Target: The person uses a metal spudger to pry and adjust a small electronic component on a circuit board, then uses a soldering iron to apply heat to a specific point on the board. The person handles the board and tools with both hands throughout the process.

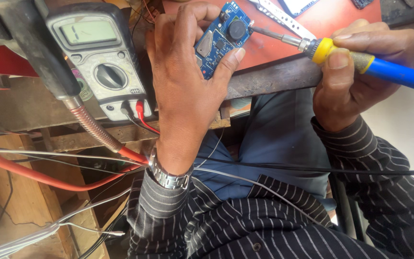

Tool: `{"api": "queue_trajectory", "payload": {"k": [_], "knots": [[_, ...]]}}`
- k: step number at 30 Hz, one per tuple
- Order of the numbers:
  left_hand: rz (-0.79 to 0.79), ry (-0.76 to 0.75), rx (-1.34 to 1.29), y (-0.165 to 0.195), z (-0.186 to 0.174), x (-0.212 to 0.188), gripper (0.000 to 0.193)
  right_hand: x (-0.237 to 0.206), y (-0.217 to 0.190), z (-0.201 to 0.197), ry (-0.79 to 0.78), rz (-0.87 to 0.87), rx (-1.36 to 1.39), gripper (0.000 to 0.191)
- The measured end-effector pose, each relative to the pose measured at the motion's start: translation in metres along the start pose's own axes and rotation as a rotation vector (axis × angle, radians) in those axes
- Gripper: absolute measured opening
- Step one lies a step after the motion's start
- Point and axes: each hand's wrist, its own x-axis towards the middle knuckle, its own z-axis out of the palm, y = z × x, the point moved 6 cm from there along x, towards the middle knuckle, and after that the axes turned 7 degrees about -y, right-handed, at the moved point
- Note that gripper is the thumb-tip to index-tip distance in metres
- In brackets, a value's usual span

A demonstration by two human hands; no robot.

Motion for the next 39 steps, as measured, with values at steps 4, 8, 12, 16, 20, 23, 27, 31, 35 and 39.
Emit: {"api": "queue_trajectory", "payload": {"k": [4,8,12,16,20,23,27,31,35,39], "knots": [[-0.008,0.0,-0.004,-0.0012,-0.0002,-0.0002,0.041,0.0004,0.003,-0.0002,0.019,-0.034,0.003,0.02],[0.012,0.006,0.002,0.0001,-0.0004,-0.0004,0.04,0.001,0.0054,-0.0013,0.023,-0.056,0.008,0.019],[-0.01,-0.004,-0.011,-0.001,0.0005,0.0003,0.039,0.0015,0.0054,-0.0018,0.023,-0.055,0.001,0.019],[-0.006,-0.004,-0.007,-0.0003,-0.0001,0.0006,0.039,0.0016,0.0038,-0.001,0.017,-0.048,0.002,0.019],[0.016,-0.001,-0.007,0.001,-0.0008,0.0009,0.038,0.0013,0.0034,-0.0007,0.02,-0.045,0.006,0.019],[0.018,-0.002,-0.011,0.0009,-0.0002,0.0009,0.038,0.001,0.004,-0.0016,0.019,-0.046,-0.007,0.019],[0.001,-0.003,-0.013,0.0,0.0002,0.0001,0.039,0.001,0.0053,-0.0023,0.009,-0.04,-0.003,0.019],[0.012,0.003,-0.01,0.0004,0.0005,0.0003,0.039,0.0008,0.0051,-0.0015,0.005,-0.036,0.004,0.019],[0.023,0.004,-0.008,0.0007,0.0003,0.0006,0.039,0.0009,0.0036,-0.0015,0.006,-0.031,-0.006,0.02],[0.002,-0.001,-0.015,-0.0001,0.0004,0.0001,0.039,0.001,0.0037,-0.0012,0.013,-0.03,0.004,0.02]]}}
